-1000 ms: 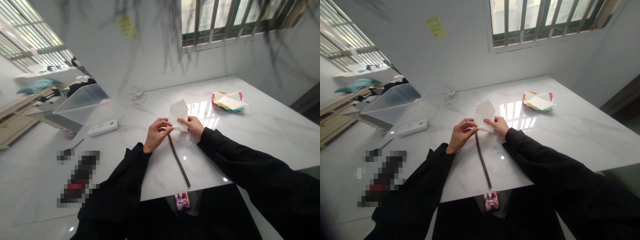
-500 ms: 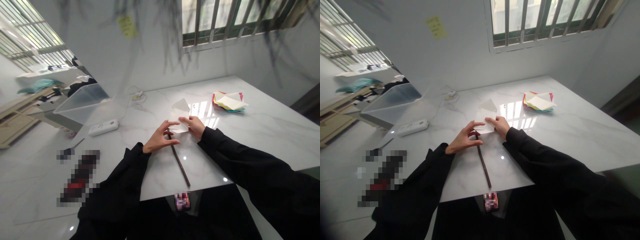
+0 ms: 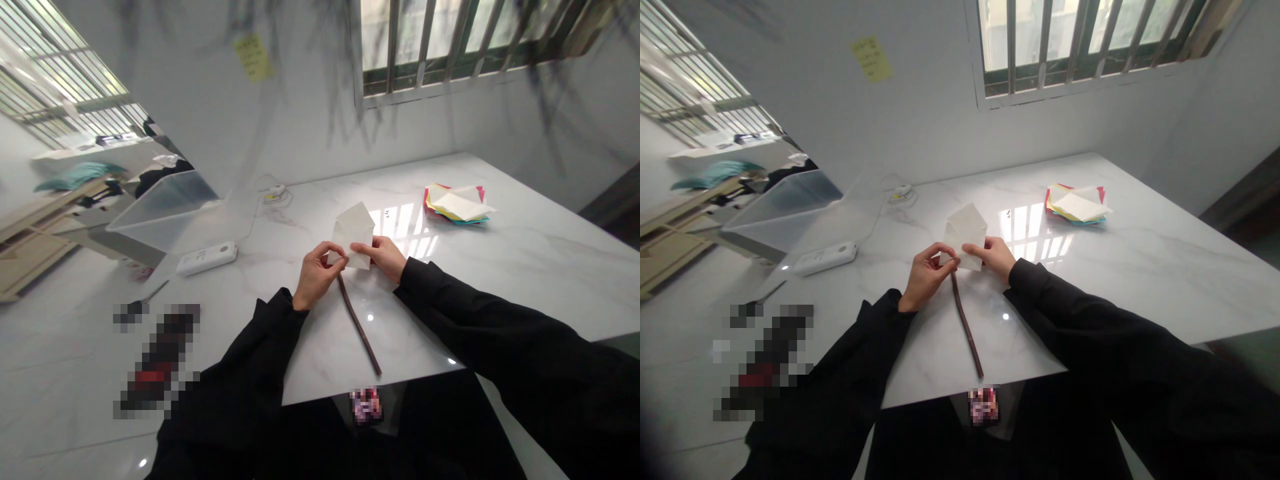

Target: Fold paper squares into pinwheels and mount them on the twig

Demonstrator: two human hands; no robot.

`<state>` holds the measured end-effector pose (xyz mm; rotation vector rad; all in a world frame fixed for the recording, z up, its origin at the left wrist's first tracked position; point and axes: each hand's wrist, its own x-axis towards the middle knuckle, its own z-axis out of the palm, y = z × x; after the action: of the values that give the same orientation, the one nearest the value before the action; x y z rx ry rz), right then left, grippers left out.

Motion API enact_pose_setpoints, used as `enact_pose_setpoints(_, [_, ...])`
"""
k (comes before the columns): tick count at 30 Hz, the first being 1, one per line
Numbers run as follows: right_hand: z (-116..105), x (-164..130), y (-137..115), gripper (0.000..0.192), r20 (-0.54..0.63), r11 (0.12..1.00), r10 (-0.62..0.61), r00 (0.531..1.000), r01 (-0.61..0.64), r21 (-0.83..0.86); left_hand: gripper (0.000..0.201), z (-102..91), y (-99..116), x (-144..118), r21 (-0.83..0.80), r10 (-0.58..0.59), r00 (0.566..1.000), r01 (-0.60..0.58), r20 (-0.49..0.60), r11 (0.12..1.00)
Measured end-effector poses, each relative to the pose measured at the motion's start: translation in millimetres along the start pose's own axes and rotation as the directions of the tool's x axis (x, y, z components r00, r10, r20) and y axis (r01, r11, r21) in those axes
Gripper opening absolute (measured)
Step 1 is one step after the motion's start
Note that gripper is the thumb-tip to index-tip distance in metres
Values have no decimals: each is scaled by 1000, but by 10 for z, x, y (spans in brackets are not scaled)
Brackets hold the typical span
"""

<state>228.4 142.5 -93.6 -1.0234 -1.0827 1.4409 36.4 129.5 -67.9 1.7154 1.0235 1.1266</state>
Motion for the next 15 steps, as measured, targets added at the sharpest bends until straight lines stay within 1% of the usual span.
enact_pose_setpoints(2, [-2, 4, 10, 43, 6, 1000, -9, 1000, 9, -7, 29, 27, 9, -8, -45, -41, 999, 41, -3, 998])
enact_pose_setpoints(3, [-3, 5, 14, 43, 9, 1000, -14, 1000, 14, -11, 35, 36, 14, -11, -61, -47, 999, 46, -7, 997])
enact_pose_setpoints(4, [-3, 6, 16, 44, 10, 1000, -16, 1000, 16, -14, 46, 42, 20, -13, -75, -46, 999, 45, -11, 996])
enact_pose_setpoints(7, [4, -3, 13, 47, 23, 1000, -13, 1000, 14, -28, 87, 49, 29, -11, -120, -52, 998, 48, -30, 992])
enact_pose_setpoints(8, [8, -7, 9, 47, 30, 999, -13, 999, 14, -37, 95, 50, 27, -7, -135, -62, 997, 56, -41, 989])
enact_pose_setpoints(9, [11, -12, 5, 48, 39, 999, -13, 999, 15, -48, 97, 51, 22, -2, -148, -72, 996, 64, -49, 987])
enact_pose_setpoints(10, [14, -16, 0, 49, 50, 998, -15, 999, 18, -56, 95, 51, 13, 4, -159, -82, 995, 73, -51, 985])
enact_pose_setpoints(15, [11, -22, -30, 53, 76, 995, -32, 997, 39, -95, 63, 46, -47, 34, -184, -104, 994, 97, -28, 978])
